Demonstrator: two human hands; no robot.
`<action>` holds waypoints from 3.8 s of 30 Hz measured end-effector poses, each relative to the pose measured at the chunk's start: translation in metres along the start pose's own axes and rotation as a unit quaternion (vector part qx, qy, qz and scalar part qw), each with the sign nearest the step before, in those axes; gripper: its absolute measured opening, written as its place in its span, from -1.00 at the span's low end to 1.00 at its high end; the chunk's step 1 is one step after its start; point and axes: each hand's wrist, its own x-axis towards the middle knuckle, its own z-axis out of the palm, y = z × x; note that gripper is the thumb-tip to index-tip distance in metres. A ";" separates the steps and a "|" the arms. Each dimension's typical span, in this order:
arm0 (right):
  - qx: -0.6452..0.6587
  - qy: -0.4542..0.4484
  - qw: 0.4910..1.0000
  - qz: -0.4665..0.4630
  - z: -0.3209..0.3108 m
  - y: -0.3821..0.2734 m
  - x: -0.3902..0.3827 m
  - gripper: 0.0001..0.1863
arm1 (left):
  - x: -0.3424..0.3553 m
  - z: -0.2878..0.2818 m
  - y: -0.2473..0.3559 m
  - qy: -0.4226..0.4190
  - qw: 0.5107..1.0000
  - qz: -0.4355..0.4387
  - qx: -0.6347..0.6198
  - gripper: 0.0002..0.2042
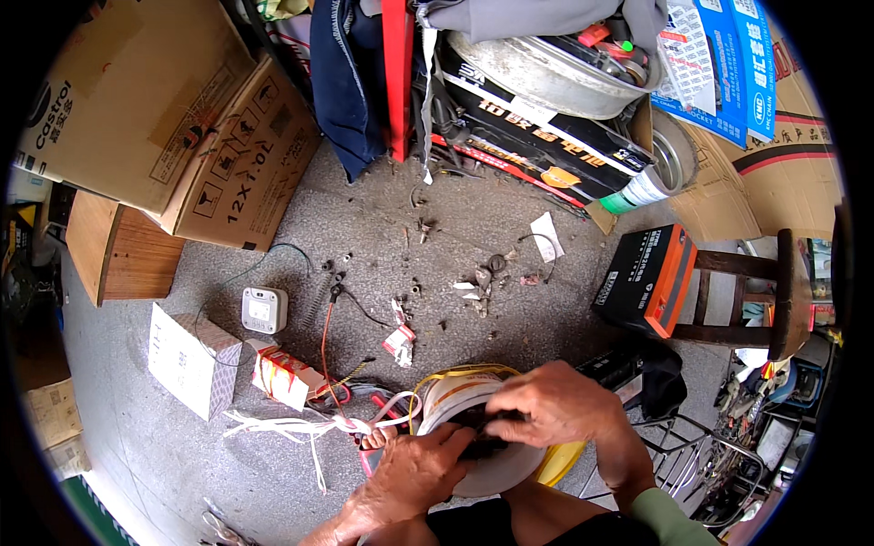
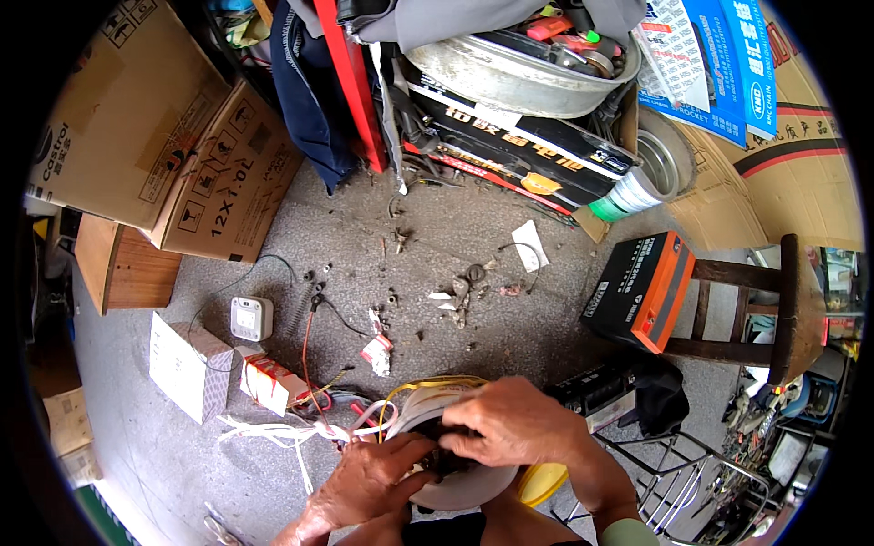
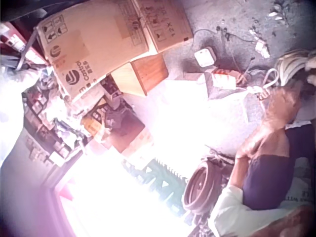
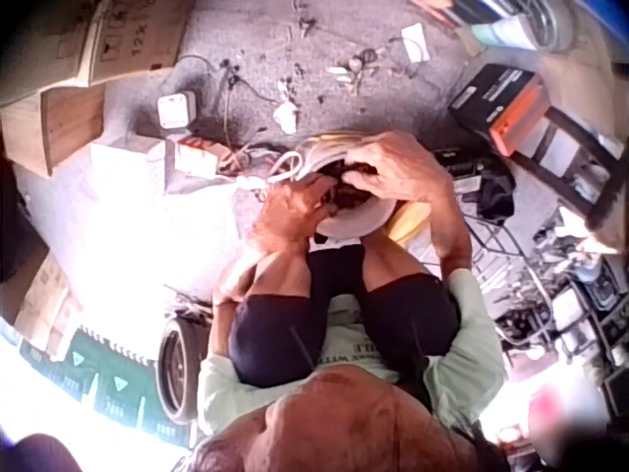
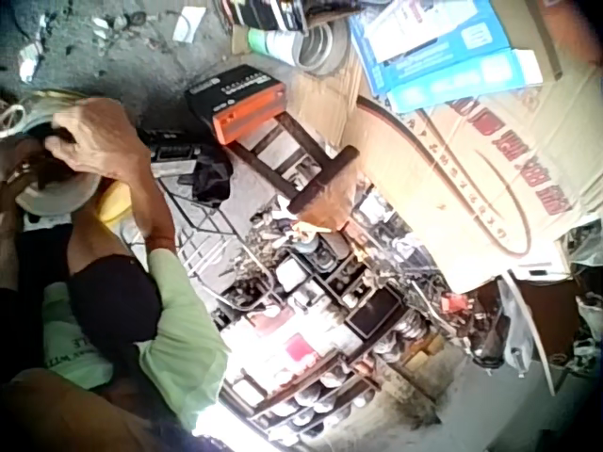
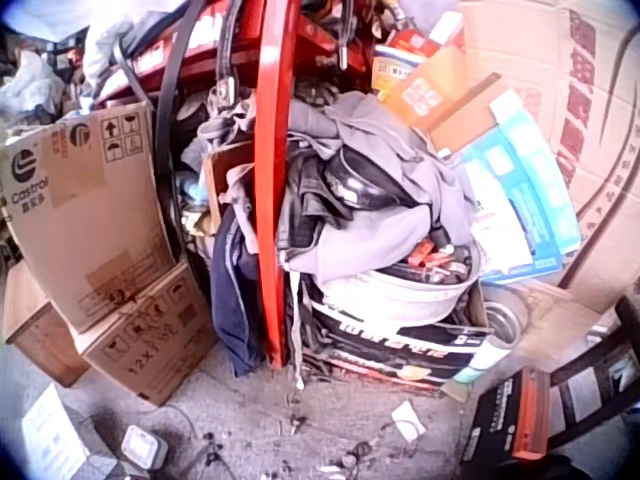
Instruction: The person sits on the floor and sorts small metal parts from a pile on the ground into a white bucket. They pick up individual pieces, inspect them, and place them into the bucket. The person also moves a yellow lid and handles a red wire during the process.
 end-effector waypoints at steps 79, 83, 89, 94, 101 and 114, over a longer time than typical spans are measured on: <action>0.438 0.231 0.868 0.044 0.025 0.065 0.082 -0.79 | 0.112 0.009 -0.090 0.201 0.787 -0.211 -0.544 -0.83; 0.127 0.371 0.920 -0.007 0.036 0.068 0.090 -0.86 | 0.107 0.015 -0.089 0.198 0.779 -0.197 -0.561 -0.93; 0.154 0.329 0.931 -0.029 0.035 0.065 0.082 -0.82 | 0.108 0.018 -0.091 0.208 0.727 -0.205 -0.622 -0.91; 0.520 0.260 0.814 0.002 0.033 0.063 0.085 -0.78 | 0.107 0.017 -0.090 0.204 0.710 -0.210 -0.640 -0.93; 0.530 0.250 0.806 0.082 0.030 0.080 0.078 -0.76 | 0.099 0.018 -0.086 0.184 0.672 -0.216 -0.684 -0.95; 0.291 -0.134 0.945 -0.065 0.003 0.024 -0.009 -0.81 | -0.013 0.027 -0.109 0.141 0.812 -0.313 -0.472 -0.86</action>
